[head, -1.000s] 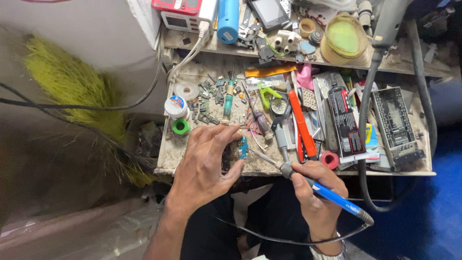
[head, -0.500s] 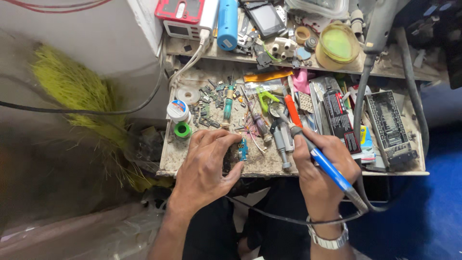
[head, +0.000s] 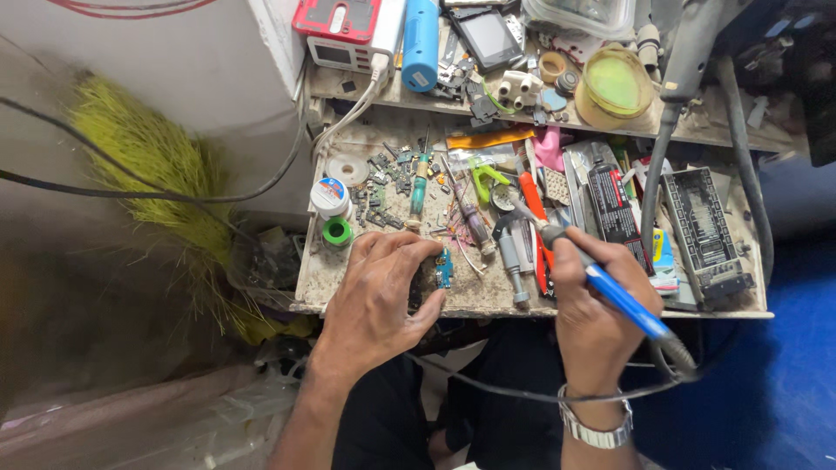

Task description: The person uses a soldering iron and solder wire to work on a small blue circuit board placed on a cluttered workbench. They hold the board with one hand while applying heat and solder with the other, focusing on specific connection points.

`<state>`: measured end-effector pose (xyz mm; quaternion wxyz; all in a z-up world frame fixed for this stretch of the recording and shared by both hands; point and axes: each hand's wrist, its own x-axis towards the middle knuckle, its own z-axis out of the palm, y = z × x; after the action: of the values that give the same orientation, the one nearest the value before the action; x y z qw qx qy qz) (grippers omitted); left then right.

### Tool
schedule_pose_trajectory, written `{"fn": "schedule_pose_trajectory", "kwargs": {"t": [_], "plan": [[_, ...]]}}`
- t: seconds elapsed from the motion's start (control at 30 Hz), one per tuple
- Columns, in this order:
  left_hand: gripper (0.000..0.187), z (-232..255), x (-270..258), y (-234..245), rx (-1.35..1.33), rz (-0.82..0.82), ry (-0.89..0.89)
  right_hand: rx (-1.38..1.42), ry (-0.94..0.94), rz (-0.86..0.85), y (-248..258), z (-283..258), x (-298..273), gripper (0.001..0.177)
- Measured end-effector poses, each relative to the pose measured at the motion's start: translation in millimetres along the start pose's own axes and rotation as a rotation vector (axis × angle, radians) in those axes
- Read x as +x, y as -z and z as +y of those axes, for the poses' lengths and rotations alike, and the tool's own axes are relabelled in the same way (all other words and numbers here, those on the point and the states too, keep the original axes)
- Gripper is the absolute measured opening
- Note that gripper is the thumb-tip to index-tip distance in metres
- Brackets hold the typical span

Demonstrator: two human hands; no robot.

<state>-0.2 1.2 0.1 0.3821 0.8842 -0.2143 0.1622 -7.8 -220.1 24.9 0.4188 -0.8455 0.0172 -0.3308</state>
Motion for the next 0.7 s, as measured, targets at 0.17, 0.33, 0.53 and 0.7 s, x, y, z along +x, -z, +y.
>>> {"fn": "schedule_pose_trajectory", "kwargs": {"t": [0.17, 0.33, 0.53, 0.7], "plan": [[0.056, 0.6, -0.6, 0.1, 0.000, 0.006, 0.008, 0.603, -0.478, 0.093, 9.4, 0.8, -12.0, 0.019], [0.055, 1.8, -1.2, 0.0, -0.001, 0.008, 0.006, 0.923, -0.633, 0.086, 26.3, 3.1, -22.4, 0.026], [0.054, 3.6, -2.2, 1.0, -0.005, 0.011, 0.012, 1.079, -0.721, 0.051, 36.8, 12.1, -26.2, 0.028], [0.054, 4.9, -2.7, 2.1, 0.000, 0.003, 0.006, 1.094, -0.714, 0.045, 41.1, 12.8, -32.3, 0.028]]}}
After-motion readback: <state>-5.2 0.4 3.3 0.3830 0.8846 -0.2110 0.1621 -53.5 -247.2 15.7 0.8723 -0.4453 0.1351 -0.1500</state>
